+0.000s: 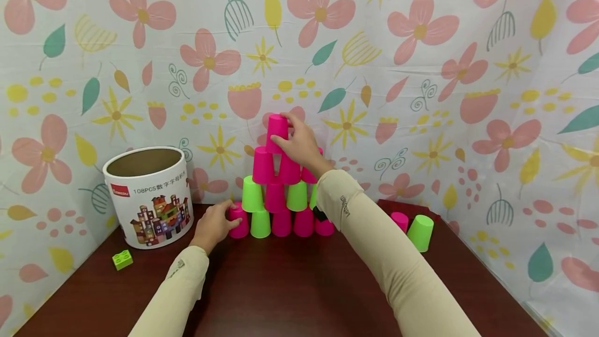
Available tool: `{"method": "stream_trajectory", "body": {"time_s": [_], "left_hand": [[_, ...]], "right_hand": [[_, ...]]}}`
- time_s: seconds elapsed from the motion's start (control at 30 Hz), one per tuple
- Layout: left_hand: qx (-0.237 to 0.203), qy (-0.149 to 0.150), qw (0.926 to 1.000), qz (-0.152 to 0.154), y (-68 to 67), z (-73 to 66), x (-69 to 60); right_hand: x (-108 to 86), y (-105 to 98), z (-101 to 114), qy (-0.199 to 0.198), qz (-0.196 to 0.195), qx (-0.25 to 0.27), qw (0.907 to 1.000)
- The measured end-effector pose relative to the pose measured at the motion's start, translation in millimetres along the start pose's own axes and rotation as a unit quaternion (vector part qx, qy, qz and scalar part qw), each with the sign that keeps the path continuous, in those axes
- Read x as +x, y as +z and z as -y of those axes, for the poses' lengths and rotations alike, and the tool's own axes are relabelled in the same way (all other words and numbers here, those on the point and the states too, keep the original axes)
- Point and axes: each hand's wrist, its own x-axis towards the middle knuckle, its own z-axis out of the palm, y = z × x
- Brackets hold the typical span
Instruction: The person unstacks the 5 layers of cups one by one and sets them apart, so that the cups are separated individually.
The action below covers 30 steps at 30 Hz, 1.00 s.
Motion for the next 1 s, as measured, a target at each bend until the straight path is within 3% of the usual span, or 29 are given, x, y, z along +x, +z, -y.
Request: {"method": "stream_trajectory", "body": {"time_s": [0.27,0.5,0.7,0.83,1.0], "left_hand": [[0.009,0.001,0.9999,0.01,4.8,-3.7,1.1],[0.008,0.012,0.9999,0.008,8.2,-4.1,2.5],[0.012,0.02,0.9996,0.013,4.6,-1.2,3.6],[0.02,0.019,0.9995,0.016,-2.8,-0.9,2.6],[0.045,0.023,0.998,0.037,-8.2,-3.0,2.3]], "right_hand": [[-6.2,-6.1,-6.7,-0.005,-0.011,0.018,0.9998],[-19.2,-28.2,-15.0,-0.05,-0.051,0.043,0.9965],[-45.6,-56.9,-25.2,-0.057,-0.063,0.064,0.9944],[-64.7,-70.4,-36.4,-0.084,-0.074,0.059,0.992],[-98.9,-83.5,-54.8,-0.104,-0.08,0.047,0.9903]]}}
